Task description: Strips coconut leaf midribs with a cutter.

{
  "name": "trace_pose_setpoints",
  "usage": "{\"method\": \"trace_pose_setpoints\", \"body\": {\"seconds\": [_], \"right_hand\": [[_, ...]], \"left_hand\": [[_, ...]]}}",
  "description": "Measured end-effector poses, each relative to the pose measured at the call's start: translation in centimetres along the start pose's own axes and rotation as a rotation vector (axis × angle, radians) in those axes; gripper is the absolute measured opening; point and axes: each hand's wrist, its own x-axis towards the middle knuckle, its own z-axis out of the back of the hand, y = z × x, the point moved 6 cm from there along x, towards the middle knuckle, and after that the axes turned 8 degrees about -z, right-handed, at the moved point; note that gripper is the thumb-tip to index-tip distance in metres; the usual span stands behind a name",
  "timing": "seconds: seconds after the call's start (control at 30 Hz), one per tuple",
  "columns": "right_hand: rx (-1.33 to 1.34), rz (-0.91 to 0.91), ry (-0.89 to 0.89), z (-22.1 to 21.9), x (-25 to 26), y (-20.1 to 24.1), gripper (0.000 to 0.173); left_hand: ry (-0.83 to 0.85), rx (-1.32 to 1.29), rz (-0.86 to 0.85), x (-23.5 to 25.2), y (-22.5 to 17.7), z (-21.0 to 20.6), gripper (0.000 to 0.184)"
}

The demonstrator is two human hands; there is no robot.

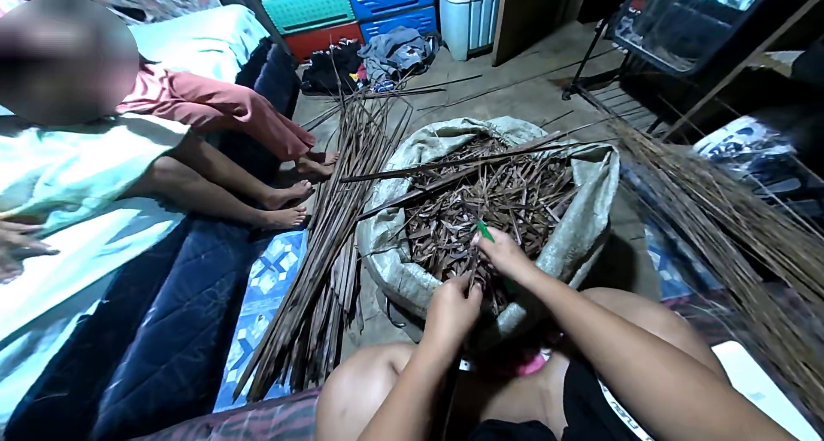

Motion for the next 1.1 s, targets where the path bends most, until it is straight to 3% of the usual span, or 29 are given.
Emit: {"method": "trace_pose_setpoints", "body": {"seconds": [0.17,0.3,0.4,0.73,0.97,1.1], "right_hand": [[-0.372,0.081,0.015,0.1,-1.1,0.5,0.038],[-0.768,0.035,0.149,-2.6,-5.6,0.9,0.035],[-0.895,-0.006,0.148,-3.4,-6.8,0.9,0.036],[-0.829,-0.132,-0.110,0.4,-2.0,1.3,0.039],[-0.719,-0.001,0.212,-2.8,-5.5,0.8,0.033],[-0.795,-0.021,0.229,-3.4,-6.3,0.6,0.035]], "left_hand": [[-0.043,-0.006,0.045,0.5,0.8,0.7,0.039],[-0.110,0.050,0.106,0.8,1.8,1.8,0.033],[-0.114,0.077,0.135,0.8,2.0,2.1,0.033],[-0.108,0.124,0.066,0.7,1.2,1.5,0.042],[-0.135,0.134,0.097,0.8,1.5,2.0,0.035],[-0.122,0.162,0.127,0.8,1.6,2.0,0.038]]}}
